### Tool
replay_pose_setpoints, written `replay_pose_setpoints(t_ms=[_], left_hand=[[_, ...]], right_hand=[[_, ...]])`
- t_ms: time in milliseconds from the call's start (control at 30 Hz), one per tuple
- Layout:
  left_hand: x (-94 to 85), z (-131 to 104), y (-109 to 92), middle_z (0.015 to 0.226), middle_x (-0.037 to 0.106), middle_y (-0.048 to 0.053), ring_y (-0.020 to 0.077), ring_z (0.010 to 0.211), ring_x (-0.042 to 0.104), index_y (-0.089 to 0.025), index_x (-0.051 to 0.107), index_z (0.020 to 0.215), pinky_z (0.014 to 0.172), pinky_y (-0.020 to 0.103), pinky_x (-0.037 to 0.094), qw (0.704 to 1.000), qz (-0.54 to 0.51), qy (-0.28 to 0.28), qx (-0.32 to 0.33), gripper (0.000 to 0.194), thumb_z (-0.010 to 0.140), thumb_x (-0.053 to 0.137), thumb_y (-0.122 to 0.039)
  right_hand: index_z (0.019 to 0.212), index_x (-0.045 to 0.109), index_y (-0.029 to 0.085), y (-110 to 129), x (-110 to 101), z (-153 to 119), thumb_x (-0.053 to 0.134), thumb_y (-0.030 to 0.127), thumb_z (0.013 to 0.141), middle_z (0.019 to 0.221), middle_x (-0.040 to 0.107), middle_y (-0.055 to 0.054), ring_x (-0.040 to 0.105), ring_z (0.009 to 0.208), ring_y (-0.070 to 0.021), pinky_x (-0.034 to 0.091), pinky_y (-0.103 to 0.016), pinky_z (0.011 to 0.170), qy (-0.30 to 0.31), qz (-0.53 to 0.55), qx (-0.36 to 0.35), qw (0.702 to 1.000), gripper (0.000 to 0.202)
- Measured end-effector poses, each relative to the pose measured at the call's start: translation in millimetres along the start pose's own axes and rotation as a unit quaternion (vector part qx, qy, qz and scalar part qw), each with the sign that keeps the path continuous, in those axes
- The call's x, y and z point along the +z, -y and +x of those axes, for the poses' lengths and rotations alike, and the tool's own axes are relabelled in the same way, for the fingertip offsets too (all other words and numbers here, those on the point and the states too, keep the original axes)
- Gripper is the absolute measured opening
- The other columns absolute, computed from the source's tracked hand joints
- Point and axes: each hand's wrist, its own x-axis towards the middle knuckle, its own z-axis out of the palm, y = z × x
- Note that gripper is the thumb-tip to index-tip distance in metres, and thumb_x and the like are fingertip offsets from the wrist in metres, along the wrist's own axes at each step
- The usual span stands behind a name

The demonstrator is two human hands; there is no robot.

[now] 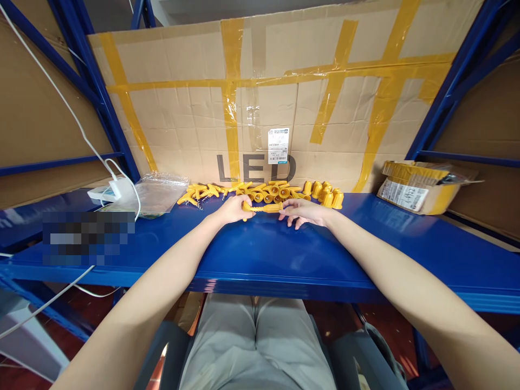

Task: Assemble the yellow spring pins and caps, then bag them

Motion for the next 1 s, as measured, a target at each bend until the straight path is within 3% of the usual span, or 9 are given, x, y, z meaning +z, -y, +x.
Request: replay_pose_setpoints(t_ms=[200, 1000], left_hand=[[-2.1, -1.6, -3.8, 0.058, 0.056, -0.005, 0.0120, 0.051, 0.053, -0.019, 0.052, 0.076, 0.051, 0.023, 0.034, 1.000, 0.022, -0.014, 0.009, 0.039, 0.060, 0.075, -0.046], [-4.5, -3.3, -8.6, 0.060, 0.056, -0.004, 0.0146, 0.057, 0.054, -0.019, 0.055, 0.079, 0.055, 0.025, 0.036, 0.997, 0.068, -0.014, 0.023, 0.040, 0.064, 0.071, -0.052]], right_hand=[[0.091, 0.051, 0.016, -1.2, -1.4, 1.4, 0.075, 0.032, 0.075, 0.076, 0.068, -0.004, 0.062, 0.055, -0.0105, 0.053, -0.019, 0.042, 0.000, 0.006, 0.008, 1.000, 0.033], [0.086, 0.055, 0.015, -2.5, -2.9, 2.2, 0.070, 0.037, 0.079, 0.074, 0.068, -0.005, 0.062, 0.054, -0.0098, 0.053, -0.018, 0.044, 0.014, 0.011, 0.011, 1.000, 0.028]])
